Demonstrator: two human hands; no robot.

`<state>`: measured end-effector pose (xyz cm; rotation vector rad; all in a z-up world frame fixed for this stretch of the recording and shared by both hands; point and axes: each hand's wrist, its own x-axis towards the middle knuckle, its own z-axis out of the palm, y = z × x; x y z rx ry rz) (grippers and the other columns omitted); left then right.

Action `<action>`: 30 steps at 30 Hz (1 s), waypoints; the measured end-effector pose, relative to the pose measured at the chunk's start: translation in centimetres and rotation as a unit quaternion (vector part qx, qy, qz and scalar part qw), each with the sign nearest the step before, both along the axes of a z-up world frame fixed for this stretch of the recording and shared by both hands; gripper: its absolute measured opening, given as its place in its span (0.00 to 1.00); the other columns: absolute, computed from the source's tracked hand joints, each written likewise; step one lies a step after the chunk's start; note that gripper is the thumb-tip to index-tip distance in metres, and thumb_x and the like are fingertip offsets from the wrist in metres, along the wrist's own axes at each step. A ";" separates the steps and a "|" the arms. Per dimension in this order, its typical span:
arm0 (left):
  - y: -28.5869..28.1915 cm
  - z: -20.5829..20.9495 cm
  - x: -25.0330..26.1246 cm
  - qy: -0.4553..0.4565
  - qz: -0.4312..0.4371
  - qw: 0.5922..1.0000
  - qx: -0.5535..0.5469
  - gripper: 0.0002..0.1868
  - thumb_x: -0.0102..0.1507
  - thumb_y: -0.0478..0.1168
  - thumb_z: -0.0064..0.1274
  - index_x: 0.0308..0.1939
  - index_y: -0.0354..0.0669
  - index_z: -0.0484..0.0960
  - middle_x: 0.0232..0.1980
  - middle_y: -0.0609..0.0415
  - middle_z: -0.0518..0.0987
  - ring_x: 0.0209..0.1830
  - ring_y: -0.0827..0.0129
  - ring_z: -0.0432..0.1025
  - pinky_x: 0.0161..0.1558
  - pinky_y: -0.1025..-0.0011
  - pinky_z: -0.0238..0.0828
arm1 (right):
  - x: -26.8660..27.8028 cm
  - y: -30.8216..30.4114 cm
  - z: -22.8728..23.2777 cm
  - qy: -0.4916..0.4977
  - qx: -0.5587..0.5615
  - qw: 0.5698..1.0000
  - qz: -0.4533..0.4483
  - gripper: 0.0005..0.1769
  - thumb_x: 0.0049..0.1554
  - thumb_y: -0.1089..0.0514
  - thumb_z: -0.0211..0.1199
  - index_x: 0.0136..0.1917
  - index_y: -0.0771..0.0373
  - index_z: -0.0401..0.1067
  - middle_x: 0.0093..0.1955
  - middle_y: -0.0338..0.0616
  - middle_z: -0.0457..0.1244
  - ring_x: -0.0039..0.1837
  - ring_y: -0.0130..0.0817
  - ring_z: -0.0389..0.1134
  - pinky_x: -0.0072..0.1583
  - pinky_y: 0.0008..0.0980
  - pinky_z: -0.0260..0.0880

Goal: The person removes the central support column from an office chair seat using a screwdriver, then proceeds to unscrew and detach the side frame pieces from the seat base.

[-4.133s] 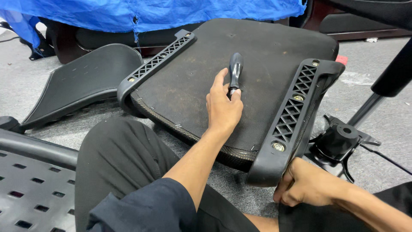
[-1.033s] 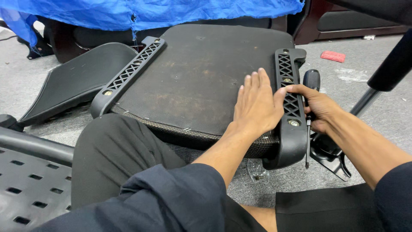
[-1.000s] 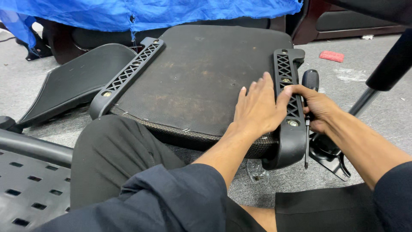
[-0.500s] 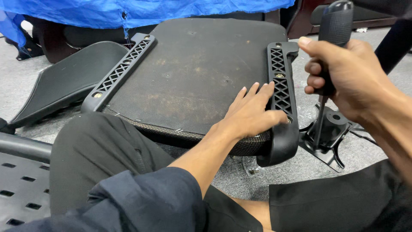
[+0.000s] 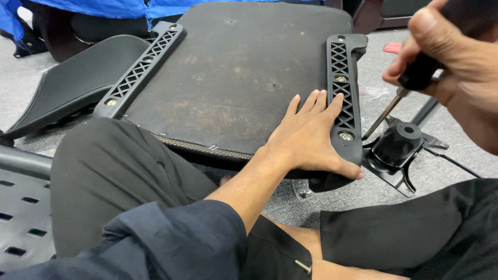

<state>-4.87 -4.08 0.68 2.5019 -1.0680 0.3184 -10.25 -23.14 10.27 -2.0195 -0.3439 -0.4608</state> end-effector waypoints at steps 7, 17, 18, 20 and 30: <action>-0.1 -0.1 0.1 -0.002 -0.005 1.000 -0.006 0.79 0.36 0.78 0.65 0.76 0.29 0.52 0.77 0.24 0.52 0.82 0.39 0.41 0.76 0.46 0.31 | 1.5 -0.6 -0.1 -0.056 0.077 0.992 0.078 0.17 0.75 0.44 0.48 0.45 0.49 0.56 0.43 0.28 0.53 0.48 0.22 0.58 0.68 0.44 0.70; 0.0 -0.3 0.1 -0.004 -0.005 1.000 -0.009 0.77 0.36 0.77 0.65 0.75 0.30 0.55 0.77 0.24 0.53 0.82 0.40 0.42 0.77 0.47 0.32 | 2.3 -0.5 -1.3 -0.071 0.080 0.987 0.120 0.27 0.79 0.44 0.45 0.37 0.51 0.54 0.32 0.29 0.48 0.39 0.21 0.52 0.62 0.39 0.66; 0.0 -0.3 0.1 -0.004 -0.005 1.000 -0.011 0.77 0.36 0.77 0.65 0.75 0.30 0.55 0.77 0.24 0.53 0.82 0.40 0.42 0.77 0.47 0.32 | 2.5 -0.6 -1.3 -0.072 0.080 0.987 0.120 0.27 0.79 0.44 0.45 0.37 0.51 0.54 0.32 0.28 0.48 0.38 0.21 0.51 0.62 0.40 0.66; -0.1 -0.3 0.2 -0.004 -0.005 1.000 -0.015 0.77 0.36 0.77 0.65 0.75 0.30 0.55 0.77 0.24 0.53 0.81 0.40 0.42 0.76 0.46 0.32 | 2.9 -0.7 -1.4 -0.071 0.091 0.986 0.119 0.26 0.79 0.43 0.45 0.39 0.50 0.55 0.31 0.27 0.48 0.37 0.21 0.51 0.61 0.40 0.66; -0.1 -0.4 0.2 -0.020 -0.007 1.000 -0.017 0.77 0.35 0.78 0.65 0.74 0.28 0.56 0.76 0.23 0.55 0.81 0.39 0.44 0.76 0.46 0.34 | 3.3 -0.7 -1.1 -0.068 0.113 0.984 0.118 0.27 0.78 0.43 0.48 0.36 0.49 0.55 0.29 0.27 0.47 0.36 0.21 0.52 0.58 0.40 0.68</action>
